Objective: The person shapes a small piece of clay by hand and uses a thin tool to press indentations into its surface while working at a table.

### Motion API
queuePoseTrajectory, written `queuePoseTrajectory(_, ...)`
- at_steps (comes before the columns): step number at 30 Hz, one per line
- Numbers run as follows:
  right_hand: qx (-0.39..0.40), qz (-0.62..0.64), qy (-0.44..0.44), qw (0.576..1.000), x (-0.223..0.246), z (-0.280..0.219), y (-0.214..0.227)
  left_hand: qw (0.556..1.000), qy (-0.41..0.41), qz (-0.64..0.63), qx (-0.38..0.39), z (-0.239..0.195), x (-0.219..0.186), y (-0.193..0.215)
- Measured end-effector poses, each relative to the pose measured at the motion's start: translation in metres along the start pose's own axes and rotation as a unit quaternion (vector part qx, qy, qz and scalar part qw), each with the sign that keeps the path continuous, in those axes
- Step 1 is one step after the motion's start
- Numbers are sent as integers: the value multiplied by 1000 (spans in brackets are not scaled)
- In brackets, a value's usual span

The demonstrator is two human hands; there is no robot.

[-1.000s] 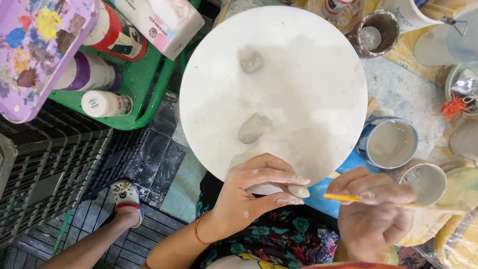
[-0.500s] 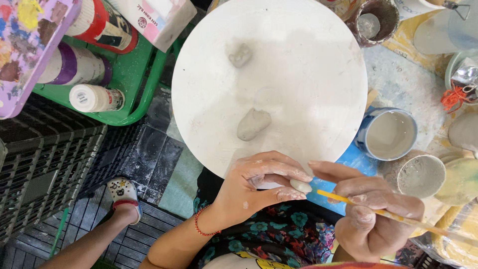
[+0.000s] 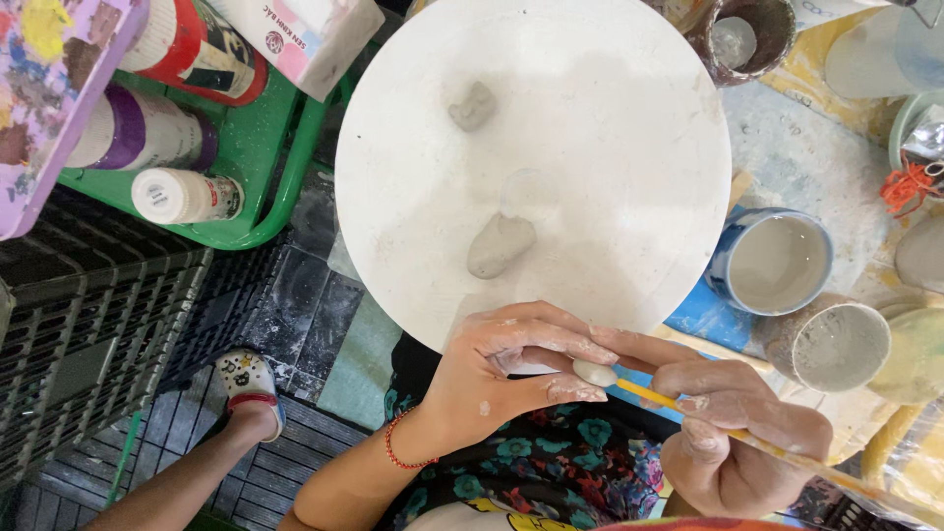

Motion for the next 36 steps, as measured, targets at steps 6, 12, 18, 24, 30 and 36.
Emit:
queuePoseTrajectory(6,32,-12,-19,999,-1,7,6,1000,14,-3,0,0,2,2)
queuePoseTrajectory(12,29,-1,-82,996,2,3,6,1000,10,-16,-4,0,7,2)
queuePoseTrajectory(18,32,30,-66,997,0,-1,9,1000,2,16,2,0,7,3)
queuePoseTrajectory(24,76,23,-42,996,6,9,2,999,-9,33,-3,0,9,2)
queuePoseTrajectory(30,51,22,-57,997,2,10,6,999,-11,32,-6,0,11,2)
queuePoseTrajectory(36,81,22,-23,996,5,16,-2,999,-8,30,-7,0,11,2)
Point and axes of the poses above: each hand's wrist, its own z-axis towards the middle knuckle, its own y-axis out of the back of the hand, x = y × z, the point moved 6 cm from there along z, towards the middle knuckle, and after that the axes turned 15 degrees about z, right-handed, at the moved point
